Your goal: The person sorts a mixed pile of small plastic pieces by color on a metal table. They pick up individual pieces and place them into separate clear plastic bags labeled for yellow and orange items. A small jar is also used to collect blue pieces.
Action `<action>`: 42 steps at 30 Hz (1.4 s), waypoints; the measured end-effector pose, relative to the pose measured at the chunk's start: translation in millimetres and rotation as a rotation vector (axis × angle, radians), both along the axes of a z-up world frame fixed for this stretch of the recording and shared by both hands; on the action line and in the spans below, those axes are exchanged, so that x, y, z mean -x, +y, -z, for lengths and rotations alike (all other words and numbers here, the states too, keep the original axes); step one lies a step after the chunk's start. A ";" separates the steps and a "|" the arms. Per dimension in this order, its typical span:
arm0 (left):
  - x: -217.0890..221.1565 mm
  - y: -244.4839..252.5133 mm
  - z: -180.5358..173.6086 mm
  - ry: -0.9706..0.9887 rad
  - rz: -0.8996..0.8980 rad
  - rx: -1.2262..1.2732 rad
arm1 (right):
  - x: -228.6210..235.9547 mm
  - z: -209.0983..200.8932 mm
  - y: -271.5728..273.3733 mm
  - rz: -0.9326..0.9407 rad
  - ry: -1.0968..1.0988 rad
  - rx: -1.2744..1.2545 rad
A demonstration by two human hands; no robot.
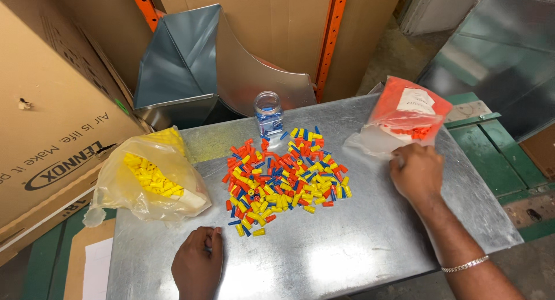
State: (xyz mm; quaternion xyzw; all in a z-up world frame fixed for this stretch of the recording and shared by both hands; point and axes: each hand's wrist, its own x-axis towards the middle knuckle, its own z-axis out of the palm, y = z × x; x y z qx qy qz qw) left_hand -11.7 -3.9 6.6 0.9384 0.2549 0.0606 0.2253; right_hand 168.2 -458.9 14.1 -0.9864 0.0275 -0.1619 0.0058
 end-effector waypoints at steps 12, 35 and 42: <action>-0.7 1.4 -0.7 -0.013 0.016 0.018 | 21.0 5.4 62.8 -0.280 -0.136 -0.340; -1.3 1.6 1.4 -0.034 0.038 0.043 | -44.2 -31.1 153.7 -0.206 0.307 -0.404; -0.7 1.6 -1.0 -0.029 0.026 0.041 | -25.1 -45.1 141.7 -0.068 0.400 -1.530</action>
